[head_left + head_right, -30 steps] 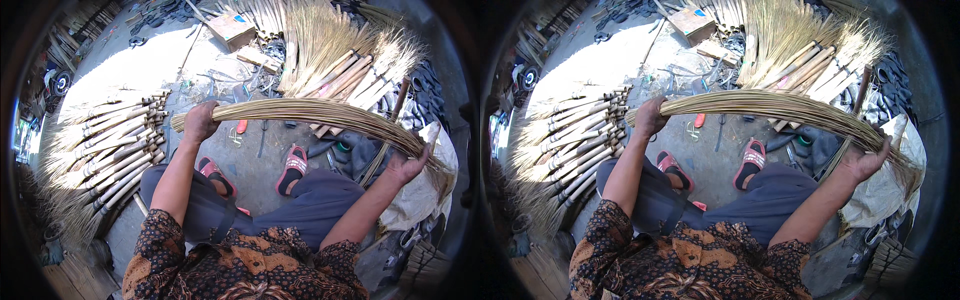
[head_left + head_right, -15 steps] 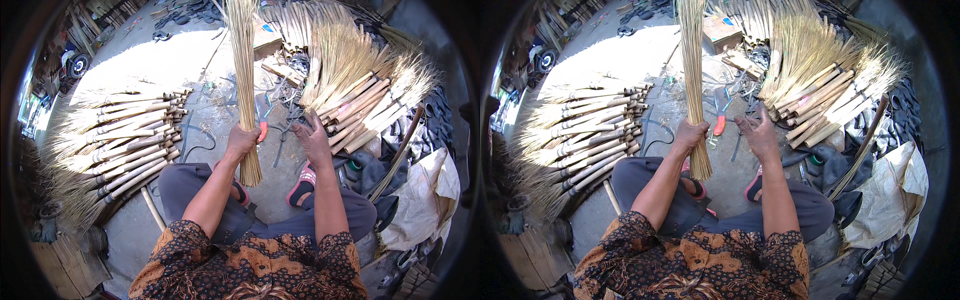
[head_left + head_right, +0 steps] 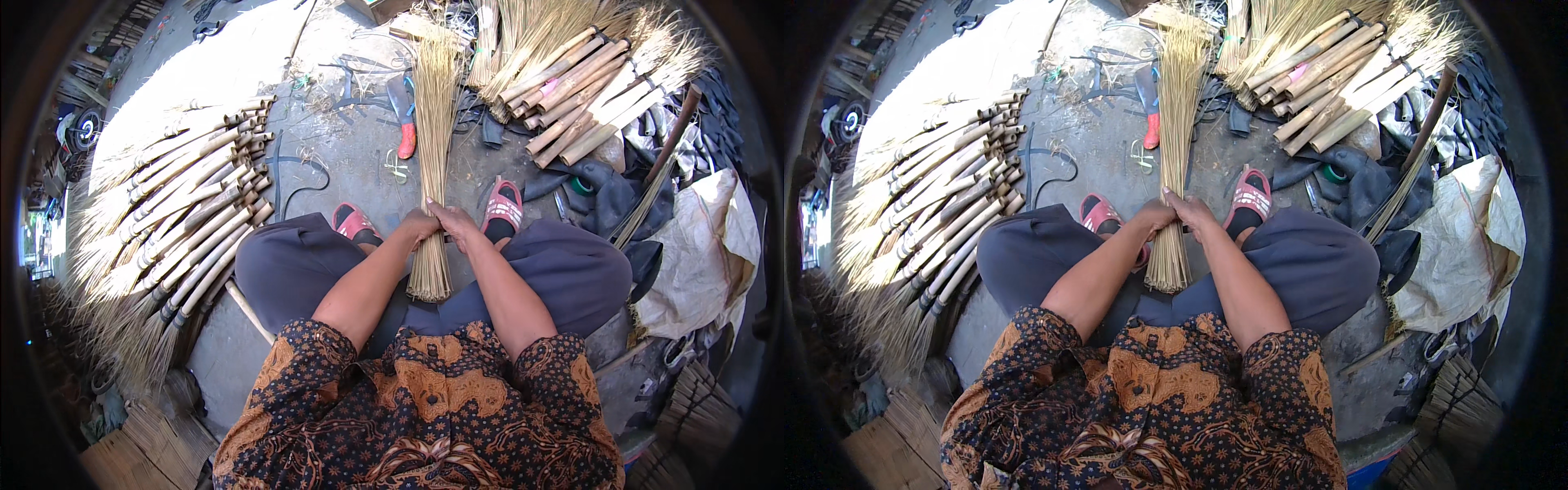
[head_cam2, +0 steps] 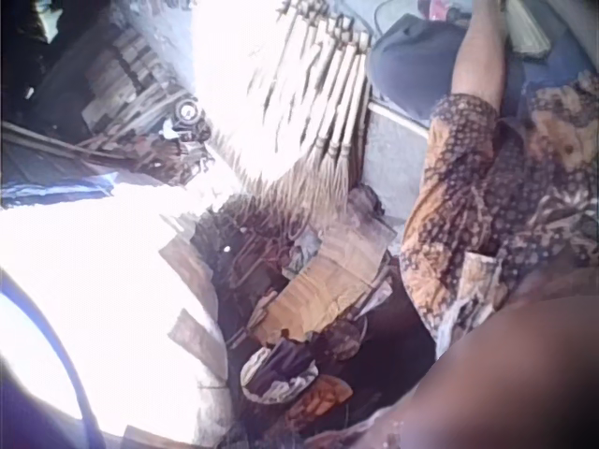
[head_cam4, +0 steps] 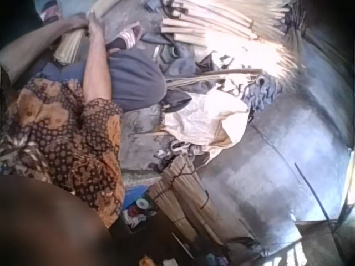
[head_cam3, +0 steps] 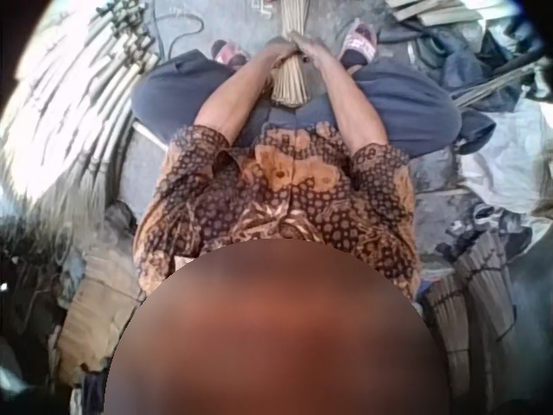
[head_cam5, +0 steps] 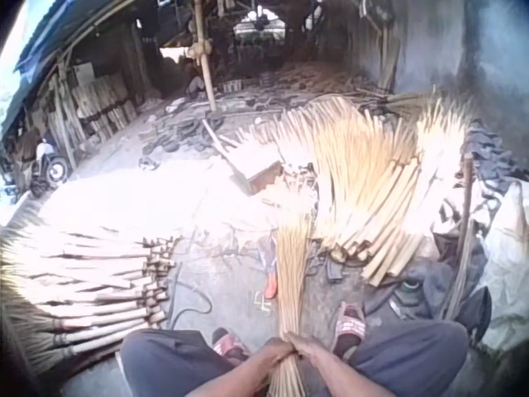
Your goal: The person gathers bundles of straw, aligns them, and secures them to bamboo handles using strips of material and a knife. The finished brooms are placed in a pile nearby.
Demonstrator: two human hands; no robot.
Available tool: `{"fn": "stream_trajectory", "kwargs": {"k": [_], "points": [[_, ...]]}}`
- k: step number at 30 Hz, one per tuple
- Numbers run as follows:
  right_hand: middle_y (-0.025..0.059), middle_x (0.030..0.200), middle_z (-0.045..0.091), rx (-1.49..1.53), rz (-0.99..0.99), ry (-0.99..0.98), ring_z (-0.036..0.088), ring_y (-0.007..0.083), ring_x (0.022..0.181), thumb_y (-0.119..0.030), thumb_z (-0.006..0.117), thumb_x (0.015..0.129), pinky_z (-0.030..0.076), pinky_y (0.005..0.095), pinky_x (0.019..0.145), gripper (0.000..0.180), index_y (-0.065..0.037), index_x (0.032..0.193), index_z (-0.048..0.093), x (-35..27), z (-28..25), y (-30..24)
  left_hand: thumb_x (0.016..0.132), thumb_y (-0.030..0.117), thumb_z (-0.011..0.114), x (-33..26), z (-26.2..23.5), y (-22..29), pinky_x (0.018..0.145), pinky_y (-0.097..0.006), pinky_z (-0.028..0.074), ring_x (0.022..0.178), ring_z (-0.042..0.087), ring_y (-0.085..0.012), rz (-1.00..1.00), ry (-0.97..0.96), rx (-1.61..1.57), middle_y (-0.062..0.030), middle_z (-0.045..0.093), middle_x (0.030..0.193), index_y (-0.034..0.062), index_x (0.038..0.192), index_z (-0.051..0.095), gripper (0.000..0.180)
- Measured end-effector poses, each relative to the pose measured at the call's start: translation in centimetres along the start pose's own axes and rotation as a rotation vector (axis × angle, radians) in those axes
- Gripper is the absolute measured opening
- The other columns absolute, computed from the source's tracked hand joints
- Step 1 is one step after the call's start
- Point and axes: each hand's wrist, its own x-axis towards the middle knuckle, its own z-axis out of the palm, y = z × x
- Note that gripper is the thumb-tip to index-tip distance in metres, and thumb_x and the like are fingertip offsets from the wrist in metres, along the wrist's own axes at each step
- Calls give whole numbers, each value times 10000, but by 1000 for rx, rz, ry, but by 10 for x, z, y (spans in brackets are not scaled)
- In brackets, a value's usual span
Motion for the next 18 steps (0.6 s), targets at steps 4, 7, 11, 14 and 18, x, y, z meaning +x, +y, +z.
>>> {"fn": "stream_trajectory", "kwargs": {"k": [4,7,11,14,18], "points": [[180,1036,750,168,-122,-24,742,252,839,-327,801,914,606,376,763,488,81,1165,709,-1,-6,-7,855,171,838,2,-7,-1,838,-429,606,917,741,-263,186,-163,-39,-153,745,1124,-42,1257,679,482],[166,970,740,343,6,8,748,261,799,-248,750,918,627,395,704,416,87,1157,691,4,-12,-14,899,131,818,-1,-16,4,890,-441,622,979,755,-283,4,-176,-293,-179,747,1136,-39,1280,665,445],[176,965,731,431,36,-23,754,279,796,-186,725,900,643,416,704,380,99,1147,672,8,-15,-12,958,86,751,-6,-22,7,903,-474,640,1017,759,-305,-27,-186,-363,-205,745,1135,-73,1287,639,383],[179,935,736,316,-31,-31,756,279,798,-168,736,898,643,417,702,370,100,1146,674,9,-17,-7,970,69,720,-8,-23,8,898,-485,645,1018,758,-316,-14,-188,-351,-212,738,1155,-81,1298,625,373],[198,955,744,449,14,-44,760,283,792,-151,736,896,643,419,698,357,104,1140,680,10,-22,-4,966,66,717,-10,-22,10,902,-496,645,1018,756,-327,-44,-160,-396,-217,732,1162,-80,1298,619,376]]}}
